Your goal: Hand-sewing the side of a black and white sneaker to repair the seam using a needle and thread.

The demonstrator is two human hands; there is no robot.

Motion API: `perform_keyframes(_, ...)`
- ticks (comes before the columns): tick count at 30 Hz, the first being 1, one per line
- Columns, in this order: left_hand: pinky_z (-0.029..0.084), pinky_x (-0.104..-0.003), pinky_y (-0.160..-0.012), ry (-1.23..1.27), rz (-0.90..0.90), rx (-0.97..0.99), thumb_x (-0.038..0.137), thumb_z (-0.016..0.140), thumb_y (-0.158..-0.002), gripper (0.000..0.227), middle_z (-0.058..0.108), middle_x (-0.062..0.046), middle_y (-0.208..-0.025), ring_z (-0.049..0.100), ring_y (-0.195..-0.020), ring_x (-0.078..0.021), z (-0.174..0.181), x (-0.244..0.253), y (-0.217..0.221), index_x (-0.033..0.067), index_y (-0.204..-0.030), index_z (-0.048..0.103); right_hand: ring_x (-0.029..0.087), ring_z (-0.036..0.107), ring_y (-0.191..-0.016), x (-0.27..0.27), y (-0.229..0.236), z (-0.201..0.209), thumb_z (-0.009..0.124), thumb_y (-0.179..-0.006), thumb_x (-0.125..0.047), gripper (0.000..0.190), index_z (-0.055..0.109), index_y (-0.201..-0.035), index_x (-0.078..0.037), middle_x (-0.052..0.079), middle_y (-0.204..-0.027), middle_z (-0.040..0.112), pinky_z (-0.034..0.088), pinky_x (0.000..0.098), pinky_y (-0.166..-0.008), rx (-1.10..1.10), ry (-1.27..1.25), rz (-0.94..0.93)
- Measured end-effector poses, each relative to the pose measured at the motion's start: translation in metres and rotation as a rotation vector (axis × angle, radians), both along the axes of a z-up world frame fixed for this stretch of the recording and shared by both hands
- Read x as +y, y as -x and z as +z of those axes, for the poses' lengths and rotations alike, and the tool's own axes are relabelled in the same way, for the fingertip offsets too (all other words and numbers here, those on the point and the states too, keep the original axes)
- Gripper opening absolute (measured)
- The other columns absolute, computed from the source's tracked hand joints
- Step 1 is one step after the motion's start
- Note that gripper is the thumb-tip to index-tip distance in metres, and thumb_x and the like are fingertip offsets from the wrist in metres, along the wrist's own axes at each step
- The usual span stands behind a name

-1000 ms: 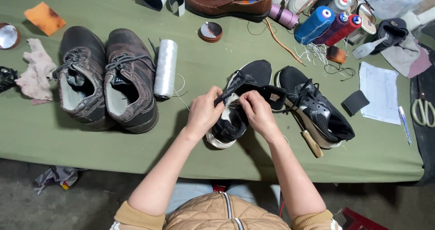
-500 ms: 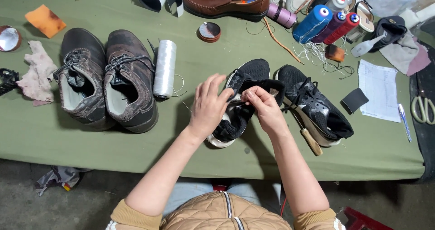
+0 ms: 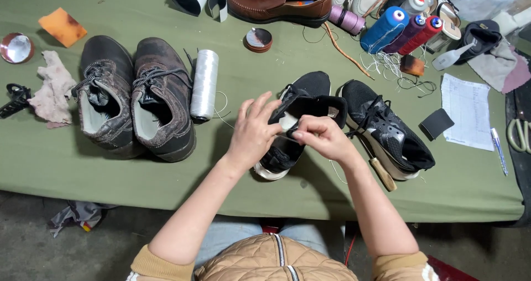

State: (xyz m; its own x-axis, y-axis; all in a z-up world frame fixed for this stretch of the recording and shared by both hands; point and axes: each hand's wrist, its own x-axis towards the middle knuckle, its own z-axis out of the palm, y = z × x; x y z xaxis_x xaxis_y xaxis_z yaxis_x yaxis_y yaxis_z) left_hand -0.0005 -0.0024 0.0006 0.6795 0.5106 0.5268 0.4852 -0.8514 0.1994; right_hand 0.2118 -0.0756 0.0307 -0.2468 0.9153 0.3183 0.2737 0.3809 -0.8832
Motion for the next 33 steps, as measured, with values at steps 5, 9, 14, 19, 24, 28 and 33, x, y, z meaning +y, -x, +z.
perform_keyframes(5,0.034,-0.052,-0.110,-0.031,0.026,-0.009,0.020,0.083,-0.073,0.009,0.062,-0.006,-0.131,0.041,-0.143,-0.0313,0.005,-0.001,0.019,0.0191,-0.075,0.074,0.025,0.056,-0.062,0.001,-0.001,0.020,0.067,-0.095,-0.020,0.033,0.059,-0.064,-0.011,0.005,-0.056,0.051,0.046,0.0362,-0.063,-0.662,-0.352,-0.107)
perform_keyframes(9,0.036,-0.051,-0.107,0.015,0.043,-0.061,0.018,0.077,-0.074,0.007,0.061,-0.006,-0.131,0.045,-0.140,-0.0335,-0.008,0.003,0.027,0.0230,-0.070,0.074,0.021,0.059,-0.063,0.006,-0.003,0.004,0.073,-0.086,-0.021,0.021,0.064,-0.069,-0.013,0.002,-0.061,0.058,0.048,0.0339,-0.060,-1.083,-0.489,-0.260)
perform_keyframes(14,0.039,-0.048,-0.105,0.169,0.046,-0.159,0.018,0.072,-0.076,0.011,0.057,-0.002,-0.136,0.046,-0.139,-0.0308,-0.030,0.000,0.028,0.0282,-0.077,0.075,0.023,0.060,-0.067,0.015,0.002,-0.005,0.076,-0.084,-0.019,0.014,0.067,-0.077,-0.012,0.003,-0.068,0.058,0.049,0.0345,-0.060,-1.127,-0.408,-0.297)
perform_keyframes(19,0.040,-0.045,-0.103,0.256,-0.019,-0.227,0.021,0.070,-0.075,0.011,0.057,0.002,-0.135,0.046,-0.138,-0.0273,-0.030,-0.012,0.030,0.0309,-0.077,0.075,0.025,0.060,-0.072,0.023,0.006,-0.014,0.077,-0.077,-0.019,0.005,0.074,-0.078,-0.016,0.002,-0.075,0.059,0.048,0.0367,-0.061,-1.137,-0.351,-0.210)
perform_keyframes(24,0.042,-0.043,-0.100,0.330,-0.007,-0.296,0.033,0.072,-0.075,0.015,0.054,0.000,-0.131,0.050,-0.130,-0.0281,-0.033,-0.025,0.038,0.0306,-0.090,0.073,0.017,0.058,-0.075,0.029,-0.009,-0.039,0.076,-0.073,-0.044,0.015,0.076,-0.081,-0.031,-0.007,-0.076,0.060,0.038,0.0359,-0.072,-1.470,-0.339,-0.363)
perform_keyframes(28,0.042,-0.041,-0.100,0.317,-0.006,-0.336,0.034,0.072,-0.076,0.016,0.054,0.000,-0.131,0.051,-0.129,-0.0272,-0.038,-0.027,0.037,0.0297,-0.091,0.073,0.022,0.065,-0.077,0.035,-0.009,-0.045,0.080,-0.077,-0.034,0.056,0.067,-0.129,-0.018,0.000,-0.084,0.065,0.037,0.0382,-0.071,-1.514,-0.273,-0.367)
perform_keyframes(33,0.053,-0.041,-0.094,0.530,-0.028,-0.494,0.029,0.073,-0.082,0.030,0.059,-0.002,-0.135,0.064,-0.115,-0.0264,-0.040,-0.024,0.038,0.0313,-0.112,0.075,0.023,0.070,-0.073,0.038,0.003,-0.050,0.086,-0.067,-0.037,0.051,0.073,-0.113,-0.021,-0.002,-0.080,0.069,0.041,0.0388,-0.065,-1.354,-0.181,-0.284)
